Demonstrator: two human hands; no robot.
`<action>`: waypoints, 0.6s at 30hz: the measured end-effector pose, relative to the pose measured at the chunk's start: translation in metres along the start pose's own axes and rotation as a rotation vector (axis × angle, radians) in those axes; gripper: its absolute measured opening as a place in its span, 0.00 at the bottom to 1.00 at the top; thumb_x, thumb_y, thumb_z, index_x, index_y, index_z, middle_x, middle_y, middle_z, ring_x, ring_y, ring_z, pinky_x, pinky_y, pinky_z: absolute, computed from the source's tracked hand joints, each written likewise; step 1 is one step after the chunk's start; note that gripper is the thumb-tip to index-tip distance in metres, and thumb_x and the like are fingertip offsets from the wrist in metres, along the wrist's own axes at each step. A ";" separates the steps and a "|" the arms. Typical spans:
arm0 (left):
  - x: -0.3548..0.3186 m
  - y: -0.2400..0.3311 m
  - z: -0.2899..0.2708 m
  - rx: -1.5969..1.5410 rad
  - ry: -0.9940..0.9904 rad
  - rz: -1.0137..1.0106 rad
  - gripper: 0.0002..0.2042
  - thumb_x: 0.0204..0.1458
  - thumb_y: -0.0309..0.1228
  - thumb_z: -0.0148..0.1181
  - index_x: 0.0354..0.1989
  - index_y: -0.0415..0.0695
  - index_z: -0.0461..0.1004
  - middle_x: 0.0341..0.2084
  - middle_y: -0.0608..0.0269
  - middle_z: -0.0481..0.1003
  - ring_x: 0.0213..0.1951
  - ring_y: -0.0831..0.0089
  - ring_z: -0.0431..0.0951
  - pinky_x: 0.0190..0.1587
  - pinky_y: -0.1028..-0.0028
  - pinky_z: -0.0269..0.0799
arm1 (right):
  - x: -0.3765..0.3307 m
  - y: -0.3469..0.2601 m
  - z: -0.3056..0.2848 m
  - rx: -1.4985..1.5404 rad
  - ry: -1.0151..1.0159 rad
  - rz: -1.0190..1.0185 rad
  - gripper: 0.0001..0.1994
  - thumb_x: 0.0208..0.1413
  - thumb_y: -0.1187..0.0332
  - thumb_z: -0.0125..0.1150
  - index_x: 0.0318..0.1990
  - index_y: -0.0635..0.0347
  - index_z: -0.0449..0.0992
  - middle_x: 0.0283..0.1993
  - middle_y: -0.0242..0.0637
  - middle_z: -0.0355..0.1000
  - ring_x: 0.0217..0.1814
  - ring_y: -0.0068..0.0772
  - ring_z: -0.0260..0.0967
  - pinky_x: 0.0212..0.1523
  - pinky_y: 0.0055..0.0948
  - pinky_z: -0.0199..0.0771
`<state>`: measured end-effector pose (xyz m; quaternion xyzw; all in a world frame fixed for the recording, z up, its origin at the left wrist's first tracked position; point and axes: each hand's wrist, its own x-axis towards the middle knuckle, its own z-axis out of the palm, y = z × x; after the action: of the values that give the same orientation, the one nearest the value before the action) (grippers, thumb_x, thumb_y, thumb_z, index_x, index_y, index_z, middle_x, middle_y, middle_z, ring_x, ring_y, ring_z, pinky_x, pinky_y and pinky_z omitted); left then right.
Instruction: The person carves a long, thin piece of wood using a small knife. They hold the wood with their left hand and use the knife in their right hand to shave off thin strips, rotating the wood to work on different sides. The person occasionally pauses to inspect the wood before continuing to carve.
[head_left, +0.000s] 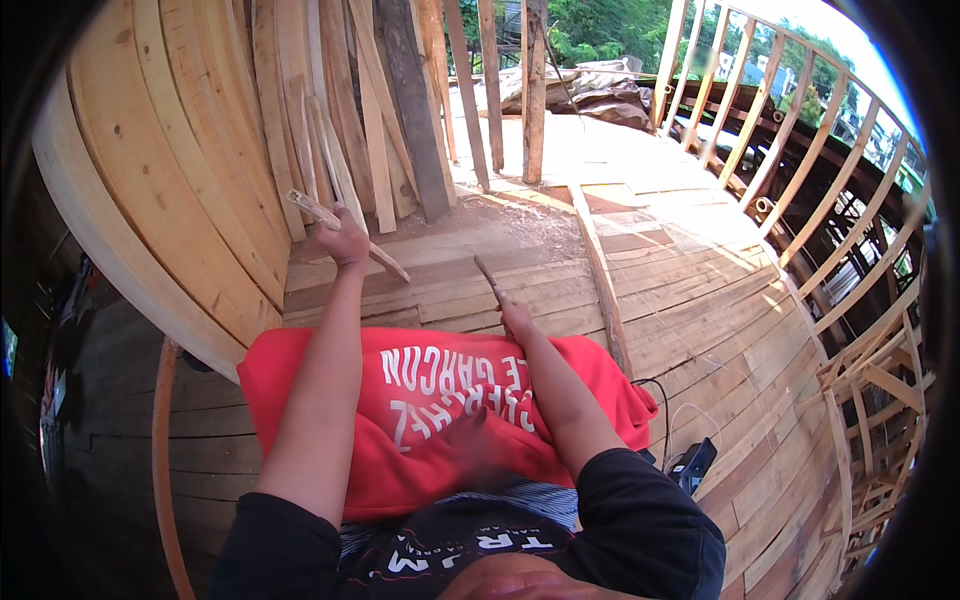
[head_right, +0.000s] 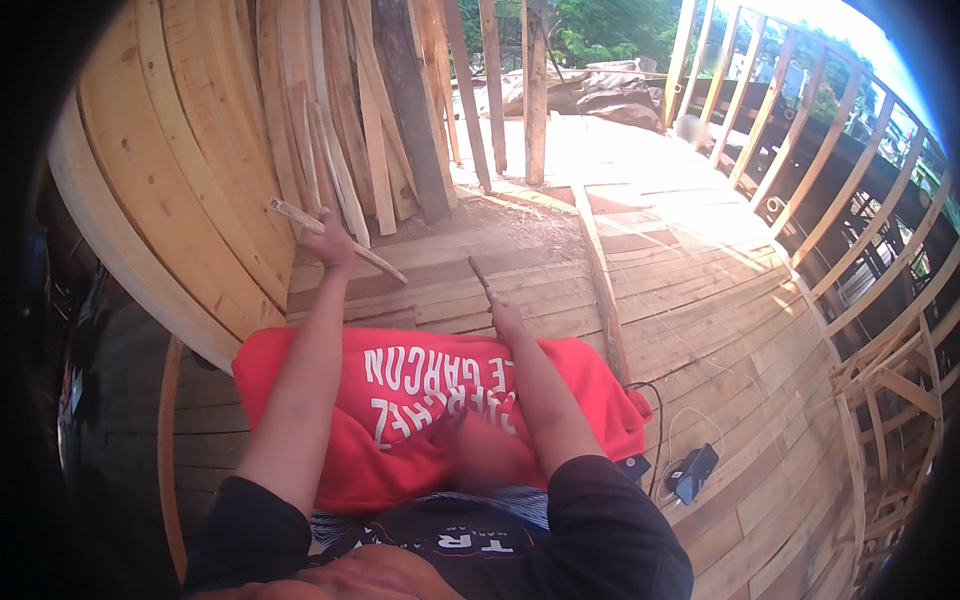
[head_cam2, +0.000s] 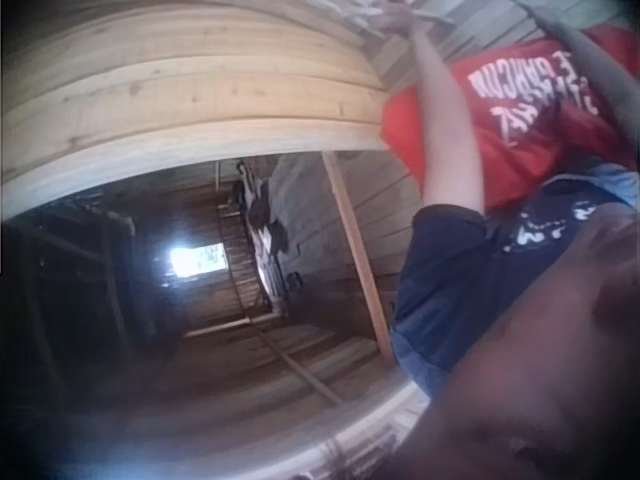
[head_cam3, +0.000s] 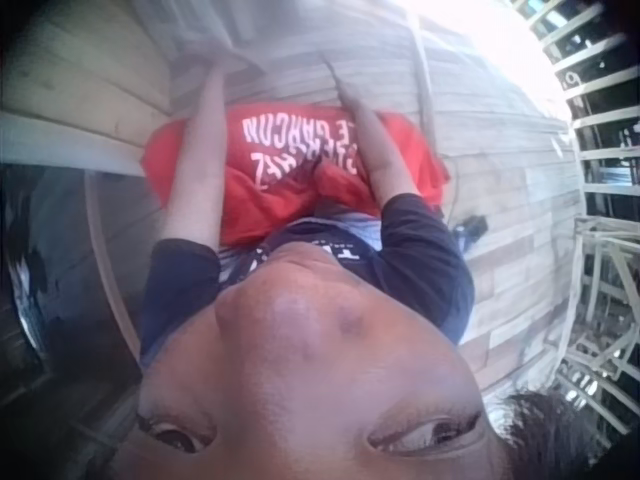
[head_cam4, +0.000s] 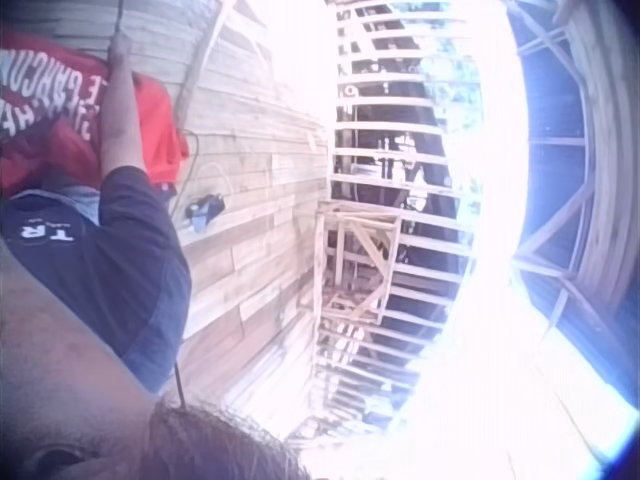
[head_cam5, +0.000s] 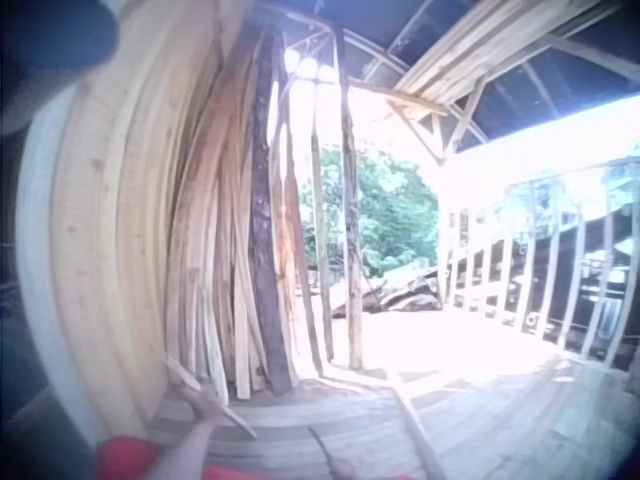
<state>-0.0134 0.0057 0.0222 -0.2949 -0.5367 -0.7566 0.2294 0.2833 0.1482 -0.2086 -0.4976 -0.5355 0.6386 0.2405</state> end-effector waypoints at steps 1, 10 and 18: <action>0.003 -0.007 0.001 -0.019 0.040 0.025 0.12 0.55 0.25 0.55 0.20 0.35 0.66 0.13 0.60 0.66 0.20 0.66 0.68 0.27 0.63 0.63 | 0.001 -0.001 -0.003 0.009 -0.001 -0.006 0.24 0.63 0.43 0.50 0.35 0.59 0.74 0.14 0.27 0.56 0.10 0.21 0.47 0.12 0.28 0.45; 0.026 -0.037 -0.034 -0.317 0.171 -0.251 0.15 0.57 0.25 0.54 0.20 0.44 0.58 0.11 0.67 0.60 0.13 0.77 0.60 0.18 0.73 0.58 | 0.014 -0.008 -0.008 0.215 0.025 0.016 0.26 0.65 0.40 0.45 0.44 0.57 0.71 0.13 0.24 0.50 0.09 0.19 0.42 0.11 0.25 0.41; 0.019 -0.030 -0.065 -0.557 0.179 -0.228 0.16 0.58 0.22 0.52 0.22 0.49 0.53 0.10 0.70 0.55 0.11 0.81 0.55 0.14 0.78 0.50 | 0.027 -0.012 -0.015 0.373 0.045 0.073 0.29 0.67 0.38 0.35 0.47 0.56 0.69 0.14 0.23 0.46 0.11 0.19 0.39 0.13 0.25 0.43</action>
<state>-0.0599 -0.0466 -0.0013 -0.2166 -0.3160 -0.9183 0.1000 0.2835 0.1816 -0.2072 -0.4774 -0.3839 0.7239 0.3174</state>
